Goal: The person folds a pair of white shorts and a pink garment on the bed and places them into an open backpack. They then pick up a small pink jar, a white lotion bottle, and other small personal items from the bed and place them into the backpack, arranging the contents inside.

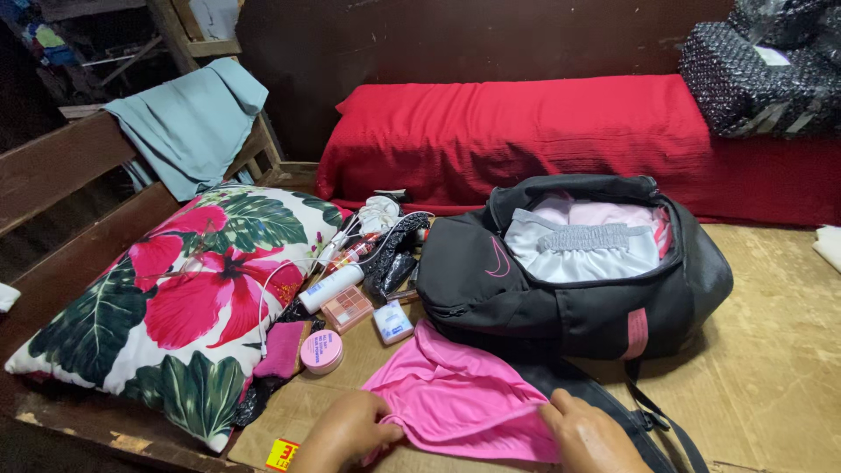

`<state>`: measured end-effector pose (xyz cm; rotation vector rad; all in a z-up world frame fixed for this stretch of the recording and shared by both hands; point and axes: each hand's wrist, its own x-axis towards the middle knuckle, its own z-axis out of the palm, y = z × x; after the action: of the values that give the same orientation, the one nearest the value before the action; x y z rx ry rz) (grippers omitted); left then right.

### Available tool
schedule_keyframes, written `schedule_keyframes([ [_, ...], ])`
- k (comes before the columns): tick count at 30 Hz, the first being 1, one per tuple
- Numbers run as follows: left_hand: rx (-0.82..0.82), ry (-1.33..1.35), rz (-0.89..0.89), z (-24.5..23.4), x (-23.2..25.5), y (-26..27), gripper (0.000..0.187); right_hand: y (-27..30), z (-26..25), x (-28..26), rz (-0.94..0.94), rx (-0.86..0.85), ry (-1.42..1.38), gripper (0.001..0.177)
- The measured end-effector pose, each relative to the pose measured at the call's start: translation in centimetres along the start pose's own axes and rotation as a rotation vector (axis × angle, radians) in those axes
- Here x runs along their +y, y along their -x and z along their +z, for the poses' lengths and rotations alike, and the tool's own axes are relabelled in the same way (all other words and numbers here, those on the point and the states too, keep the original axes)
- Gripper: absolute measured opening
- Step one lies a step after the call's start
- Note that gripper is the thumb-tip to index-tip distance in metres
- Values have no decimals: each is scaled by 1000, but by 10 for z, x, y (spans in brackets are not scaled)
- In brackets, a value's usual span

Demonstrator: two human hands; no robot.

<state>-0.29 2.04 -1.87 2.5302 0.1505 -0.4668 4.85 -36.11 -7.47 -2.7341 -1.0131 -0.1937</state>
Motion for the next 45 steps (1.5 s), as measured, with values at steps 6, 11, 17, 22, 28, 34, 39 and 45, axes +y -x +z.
schedule_keyframes([
  [6, 372, 47, 492, 29, 48, 3, 77, -5, -10, -17, -37, 241, -16, 61],
  [11, 415, 103, 742, 69, 68, -10, 56, -7, -4, -28, -96, 248, -40, 60],
  [17, 558, 28, 636, 82, 59, -37, 25, -8, -4, -24, -119, 315, -56, 61],
  [22, 762, 95, 548, 51, 44, -35, 32, -13, -29, -15, -49, 281, -72, 76],
  [28, 544, -143, 12, -1, 13, -15, 31, -12, -49, -20, 243, 137, 59, 67],
  [34, 405, -29, -81, -38, -12, 6, 32, -9, -71, -18, 243, 182, 26, 63],
  [39, 257, 363, -93, -58, -22, 18, 35, -6, -90, -20, 375, 97, 61, 52],
  [45, 285, 877, 183, -65, -17, 22, 27, -12, -129, -21, 282, 267, -155, 38],
])
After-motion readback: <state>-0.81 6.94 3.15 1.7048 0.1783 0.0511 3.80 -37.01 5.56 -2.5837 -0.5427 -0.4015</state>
